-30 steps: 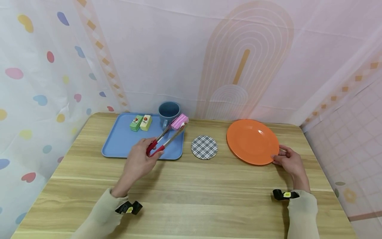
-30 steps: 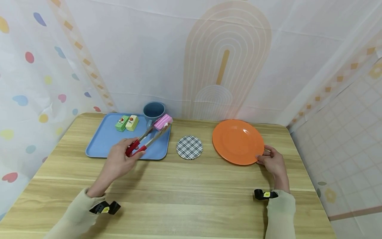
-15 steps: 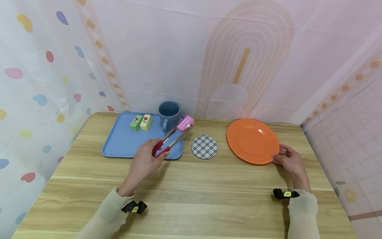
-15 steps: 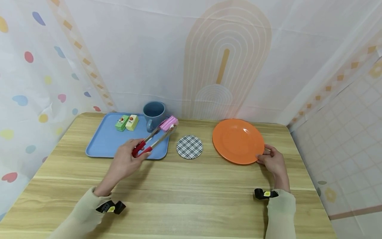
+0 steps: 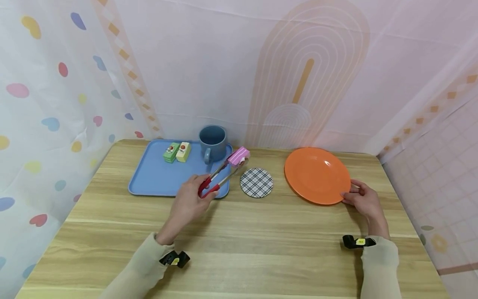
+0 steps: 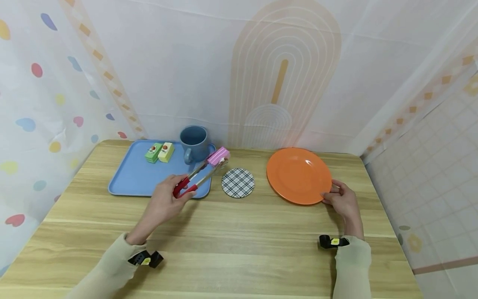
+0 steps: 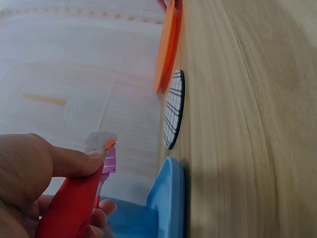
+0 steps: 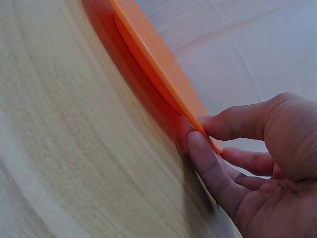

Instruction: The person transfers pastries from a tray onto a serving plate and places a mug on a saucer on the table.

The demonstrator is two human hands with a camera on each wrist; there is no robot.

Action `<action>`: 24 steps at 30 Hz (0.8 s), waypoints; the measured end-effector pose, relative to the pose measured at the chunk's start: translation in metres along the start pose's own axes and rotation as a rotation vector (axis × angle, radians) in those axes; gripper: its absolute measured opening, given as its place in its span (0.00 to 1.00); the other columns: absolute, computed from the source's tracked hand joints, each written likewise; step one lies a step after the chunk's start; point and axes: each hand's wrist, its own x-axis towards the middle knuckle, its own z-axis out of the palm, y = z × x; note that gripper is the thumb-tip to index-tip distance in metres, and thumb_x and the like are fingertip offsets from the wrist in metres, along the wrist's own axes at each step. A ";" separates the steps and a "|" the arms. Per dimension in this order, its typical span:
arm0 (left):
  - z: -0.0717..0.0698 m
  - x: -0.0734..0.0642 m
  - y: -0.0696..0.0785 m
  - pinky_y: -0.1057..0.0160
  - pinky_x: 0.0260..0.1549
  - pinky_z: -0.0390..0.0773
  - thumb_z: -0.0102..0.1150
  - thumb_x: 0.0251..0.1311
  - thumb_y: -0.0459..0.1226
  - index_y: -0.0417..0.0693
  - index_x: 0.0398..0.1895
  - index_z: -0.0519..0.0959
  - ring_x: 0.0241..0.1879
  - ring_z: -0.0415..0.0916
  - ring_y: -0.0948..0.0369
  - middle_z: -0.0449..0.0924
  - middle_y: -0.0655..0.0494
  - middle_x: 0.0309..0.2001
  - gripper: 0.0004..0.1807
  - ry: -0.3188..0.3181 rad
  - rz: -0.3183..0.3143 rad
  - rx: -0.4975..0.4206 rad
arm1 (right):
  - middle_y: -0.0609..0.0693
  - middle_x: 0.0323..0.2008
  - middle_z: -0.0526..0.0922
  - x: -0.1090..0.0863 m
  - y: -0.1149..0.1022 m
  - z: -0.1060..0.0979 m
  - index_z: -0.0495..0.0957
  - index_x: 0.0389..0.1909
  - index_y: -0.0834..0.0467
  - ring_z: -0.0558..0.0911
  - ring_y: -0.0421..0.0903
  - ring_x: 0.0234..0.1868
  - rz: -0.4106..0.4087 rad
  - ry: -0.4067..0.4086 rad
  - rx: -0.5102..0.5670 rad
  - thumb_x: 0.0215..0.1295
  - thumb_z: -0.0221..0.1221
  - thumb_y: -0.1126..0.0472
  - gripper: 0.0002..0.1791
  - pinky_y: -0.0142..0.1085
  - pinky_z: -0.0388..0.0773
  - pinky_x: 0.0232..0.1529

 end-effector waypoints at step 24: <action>0.028 0.002 0.022 0.53 0.42 0.81 0.72 0.60 0.38 0.40 0.65 0.77 0.43 0.77 0.51 0.81 0.44 0.50 0.30 -0.028 0.005 -0.042 | 0.44 0.47 0.78 -0.001 -0.001 0.000 0.51 0.80 0.65 0.84 0.28 0.36 0.007 0.007 0.011 0.70 0.63 0.64 0.44 0.28 0.84 0.43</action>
